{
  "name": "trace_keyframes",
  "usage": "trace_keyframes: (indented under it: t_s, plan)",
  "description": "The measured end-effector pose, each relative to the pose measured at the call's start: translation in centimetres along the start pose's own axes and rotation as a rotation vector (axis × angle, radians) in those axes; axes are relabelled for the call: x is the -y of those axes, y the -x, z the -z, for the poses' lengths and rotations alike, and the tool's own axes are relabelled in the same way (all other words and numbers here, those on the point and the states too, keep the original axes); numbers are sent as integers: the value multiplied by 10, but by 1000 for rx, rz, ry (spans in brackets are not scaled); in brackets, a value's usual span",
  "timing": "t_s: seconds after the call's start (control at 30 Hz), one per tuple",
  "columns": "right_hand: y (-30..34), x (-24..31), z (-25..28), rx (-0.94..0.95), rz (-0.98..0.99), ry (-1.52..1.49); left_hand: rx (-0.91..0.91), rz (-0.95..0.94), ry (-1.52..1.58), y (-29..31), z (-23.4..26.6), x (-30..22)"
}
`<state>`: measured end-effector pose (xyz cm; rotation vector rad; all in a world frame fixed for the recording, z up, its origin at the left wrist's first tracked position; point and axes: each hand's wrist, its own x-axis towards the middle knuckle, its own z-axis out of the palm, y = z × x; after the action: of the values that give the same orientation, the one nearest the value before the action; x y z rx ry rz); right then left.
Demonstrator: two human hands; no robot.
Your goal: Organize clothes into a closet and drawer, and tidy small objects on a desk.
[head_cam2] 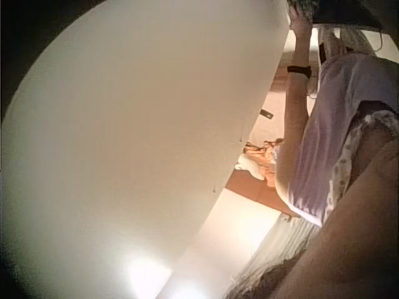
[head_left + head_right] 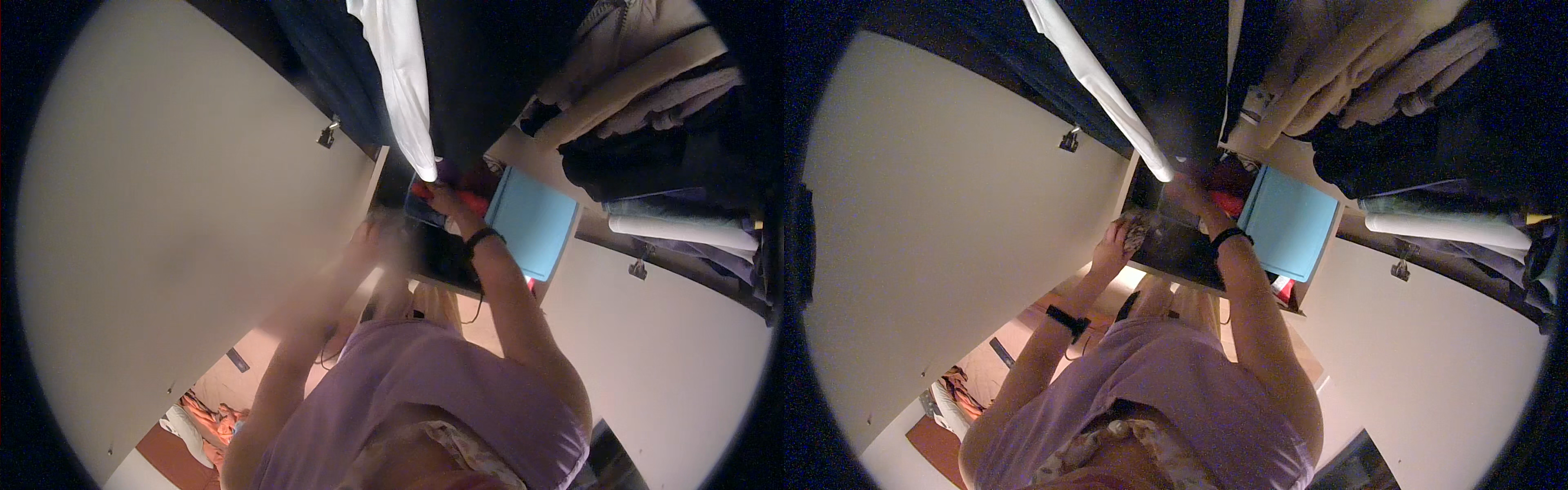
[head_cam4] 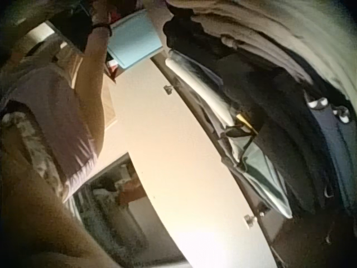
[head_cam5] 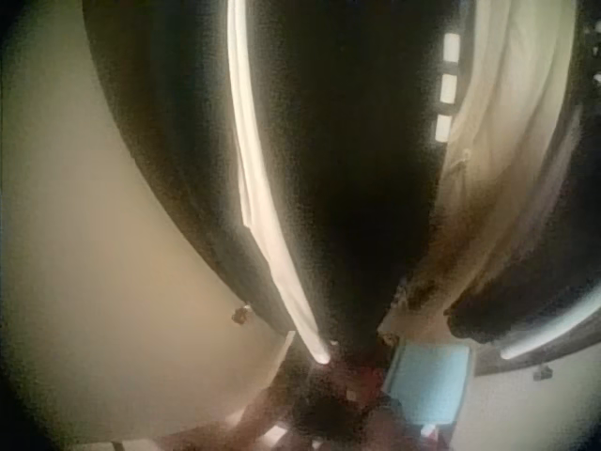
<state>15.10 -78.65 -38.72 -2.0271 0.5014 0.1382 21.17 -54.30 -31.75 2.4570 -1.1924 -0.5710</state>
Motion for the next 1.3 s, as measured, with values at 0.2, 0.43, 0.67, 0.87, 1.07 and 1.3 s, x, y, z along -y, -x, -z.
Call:
trace_keyframes:
  t_s: [0.2,0.43,0.67,0.87,1.07,1.3]
  plan:
    - [70,16,35,-50,12,166,-65,-299,-519,-22,-58,-3]
    - [251,-35,45,-315,-894,-992,344,24,-429,-26,-48,-13]
    - [240,-109,40,-968,-985,-1581,600,-219,-402,-44,-51,-1]
    - [244,-137,25,-1088,-981,-1537,729,-406,-543,-85,-69,-7]
    - [260,-160,20,-1062,-1014,-1593,488,-45,-68,-59,-10,-52]
    - [258,-121,19,-1159,-305,-1639,370,-63,213,10,45,0]
